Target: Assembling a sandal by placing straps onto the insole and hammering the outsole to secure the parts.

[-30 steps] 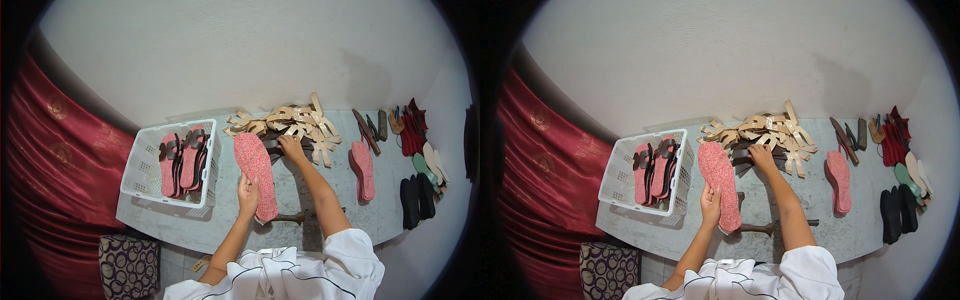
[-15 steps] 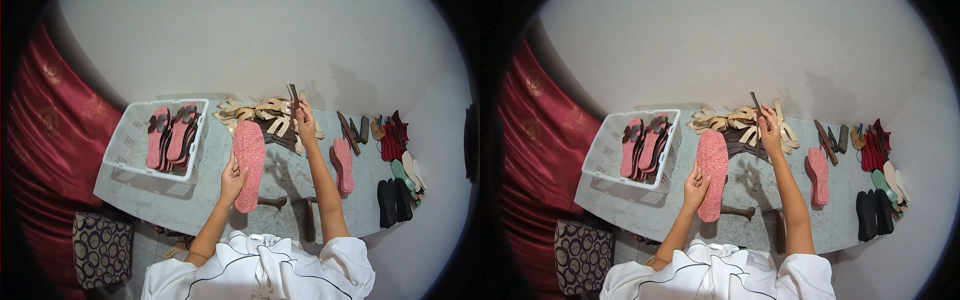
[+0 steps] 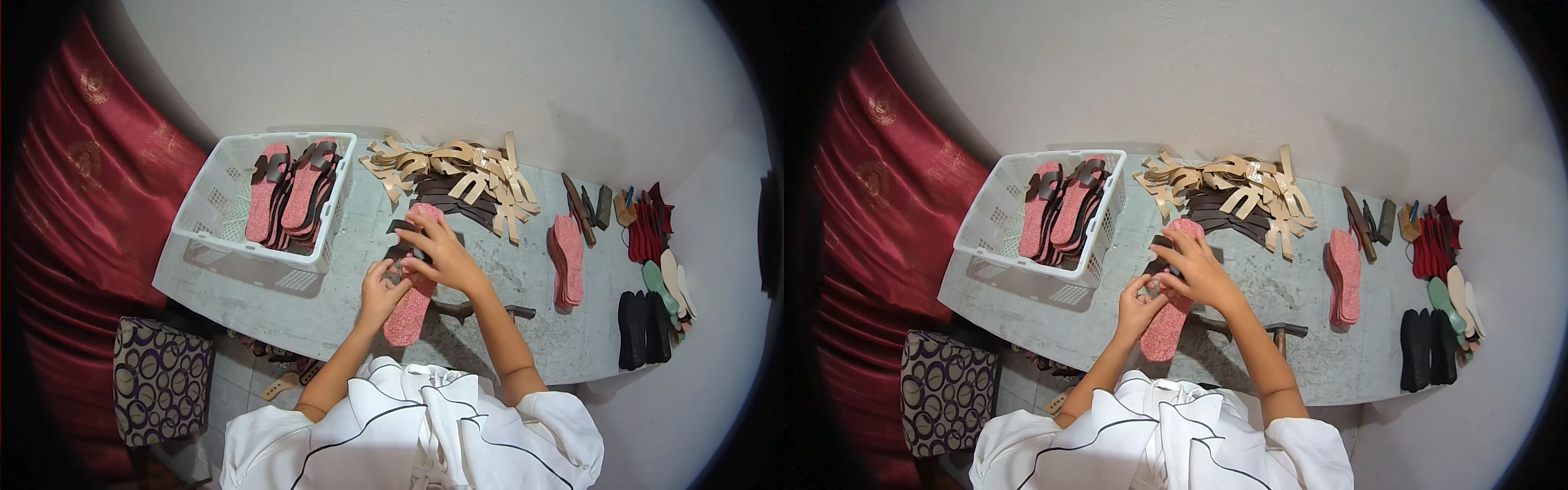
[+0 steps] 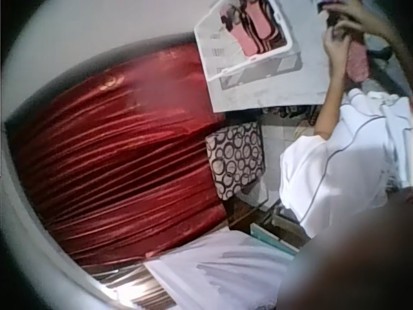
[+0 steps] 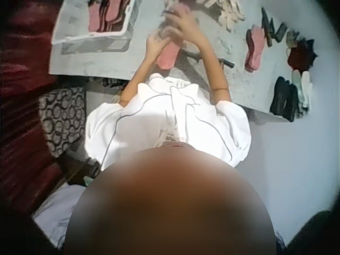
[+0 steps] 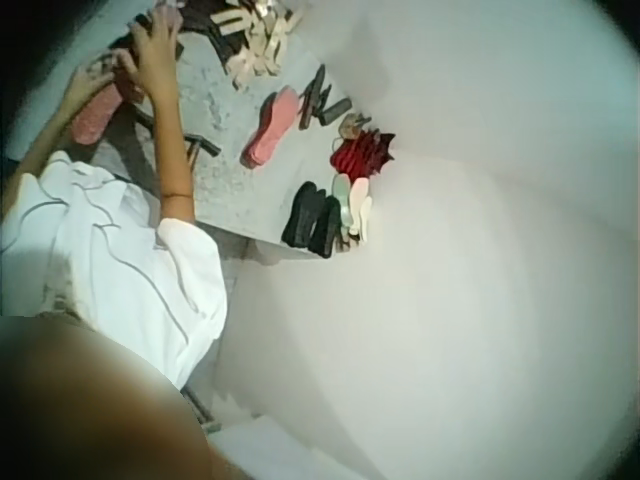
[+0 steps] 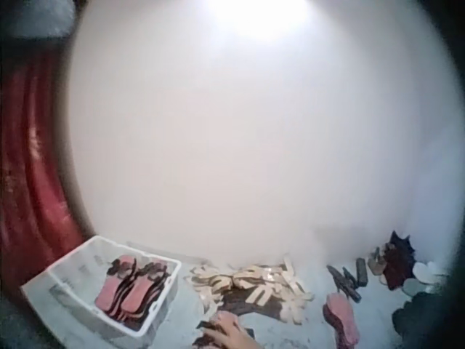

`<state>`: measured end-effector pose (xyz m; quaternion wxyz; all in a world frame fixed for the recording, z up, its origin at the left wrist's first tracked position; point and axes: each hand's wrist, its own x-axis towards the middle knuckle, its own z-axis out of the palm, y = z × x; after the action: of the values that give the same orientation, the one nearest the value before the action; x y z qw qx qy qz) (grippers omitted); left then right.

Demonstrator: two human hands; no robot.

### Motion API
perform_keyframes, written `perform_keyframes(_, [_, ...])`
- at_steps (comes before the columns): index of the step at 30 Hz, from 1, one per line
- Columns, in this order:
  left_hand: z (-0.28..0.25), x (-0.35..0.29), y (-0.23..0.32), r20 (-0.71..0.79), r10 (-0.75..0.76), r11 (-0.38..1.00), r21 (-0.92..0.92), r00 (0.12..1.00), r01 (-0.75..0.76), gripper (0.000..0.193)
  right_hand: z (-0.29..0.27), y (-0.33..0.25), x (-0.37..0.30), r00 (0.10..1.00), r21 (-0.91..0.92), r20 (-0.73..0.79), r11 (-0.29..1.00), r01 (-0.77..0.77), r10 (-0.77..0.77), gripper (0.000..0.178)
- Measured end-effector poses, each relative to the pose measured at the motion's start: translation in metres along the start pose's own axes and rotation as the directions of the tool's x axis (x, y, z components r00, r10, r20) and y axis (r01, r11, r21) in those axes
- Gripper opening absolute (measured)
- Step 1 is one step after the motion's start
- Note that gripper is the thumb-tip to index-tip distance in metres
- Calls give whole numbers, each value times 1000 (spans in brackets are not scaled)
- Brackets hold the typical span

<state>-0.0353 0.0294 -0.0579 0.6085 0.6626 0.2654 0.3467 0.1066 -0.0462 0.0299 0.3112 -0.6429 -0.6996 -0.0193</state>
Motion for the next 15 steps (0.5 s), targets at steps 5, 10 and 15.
perform_keyframes(5, [-6, -14, 4, 23, -129, 984, -124, 991, 130, 44, -1, 15, -36, 917, 254, -259, 937, -239, 304, 39])
perform_keyframes(10, [-1, -18, 8, -8, -66, 997, -44, 998, 65, 34, 27, 4, -84, 670, 589, -228, 648, -483, 707, 43])
perform_keyframes(15, [2, -18, 10, -29, -23, 1000, 11, 999, 24, 33, 52, -28, -103, 638, 662, -136, 549, -510, 758, 61])
